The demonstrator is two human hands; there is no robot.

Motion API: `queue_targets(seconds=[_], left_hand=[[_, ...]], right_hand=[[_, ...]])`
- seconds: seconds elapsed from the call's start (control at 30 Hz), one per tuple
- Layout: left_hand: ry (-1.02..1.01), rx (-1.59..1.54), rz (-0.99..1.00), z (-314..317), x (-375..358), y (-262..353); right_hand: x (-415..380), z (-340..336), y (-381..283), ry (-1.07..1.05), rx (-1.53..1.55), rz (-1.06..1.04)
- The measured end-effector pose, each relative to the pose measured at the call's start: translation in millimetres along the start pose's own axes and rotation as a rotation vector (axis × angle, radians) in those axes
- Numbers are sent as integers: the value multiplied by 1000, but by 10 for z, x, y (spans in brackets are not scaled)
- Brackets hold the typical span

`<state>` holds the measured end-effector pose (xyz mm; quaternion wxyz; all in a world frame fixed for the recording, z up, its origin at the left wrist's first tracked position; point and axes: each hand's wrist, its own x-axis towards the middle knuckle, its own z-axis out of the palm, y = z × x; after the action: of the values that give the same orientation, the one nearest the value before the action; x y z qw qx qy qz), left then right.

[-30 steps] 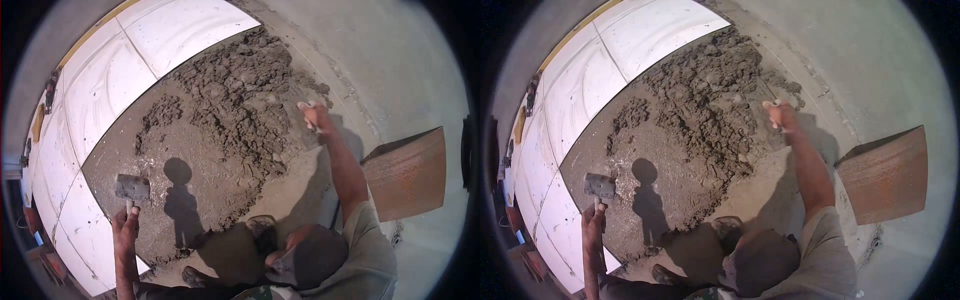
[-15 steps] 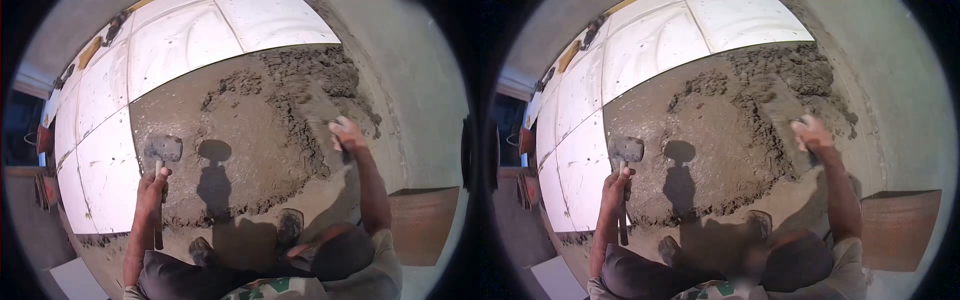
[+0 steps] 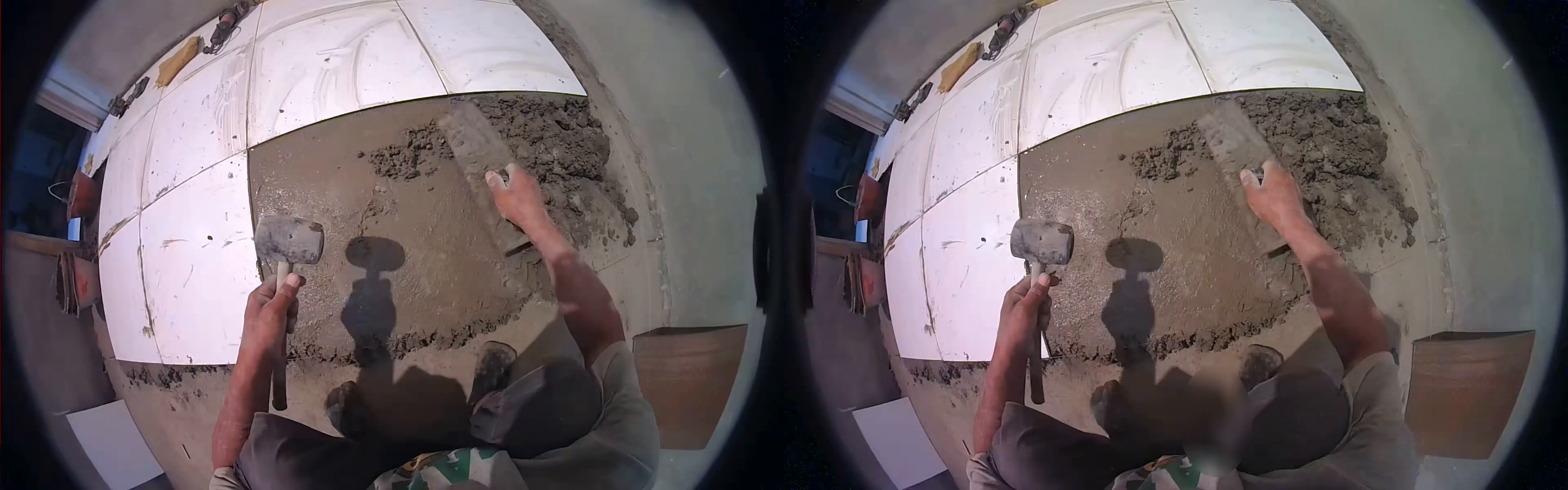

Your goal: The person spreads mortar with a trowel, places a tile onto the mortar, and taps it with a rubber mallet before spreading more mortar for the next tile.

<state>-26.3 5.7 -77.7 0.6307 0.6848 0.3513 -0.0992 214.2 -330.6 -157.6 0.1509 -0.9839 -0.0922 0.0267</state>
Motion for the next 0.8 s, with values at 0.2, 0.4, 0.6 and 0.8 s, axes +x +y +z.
queue_targets(seconds=[0.2,0.4,0.6,0.8], left_hand=[[-34,-56,-45,-50,-23,-35],[-8,-98,-34,-181,-64,-105],[4,-83,-49,-114,-25,-60],[-25,-55,-32,-139,-80,-152]], right_hand=[[120,155,-365,-393,814,335],[61,554,-806,-398,641,171],[-188,587,-1352,-678,435,-8],[-191,531,-1329,-574,15,-250]])
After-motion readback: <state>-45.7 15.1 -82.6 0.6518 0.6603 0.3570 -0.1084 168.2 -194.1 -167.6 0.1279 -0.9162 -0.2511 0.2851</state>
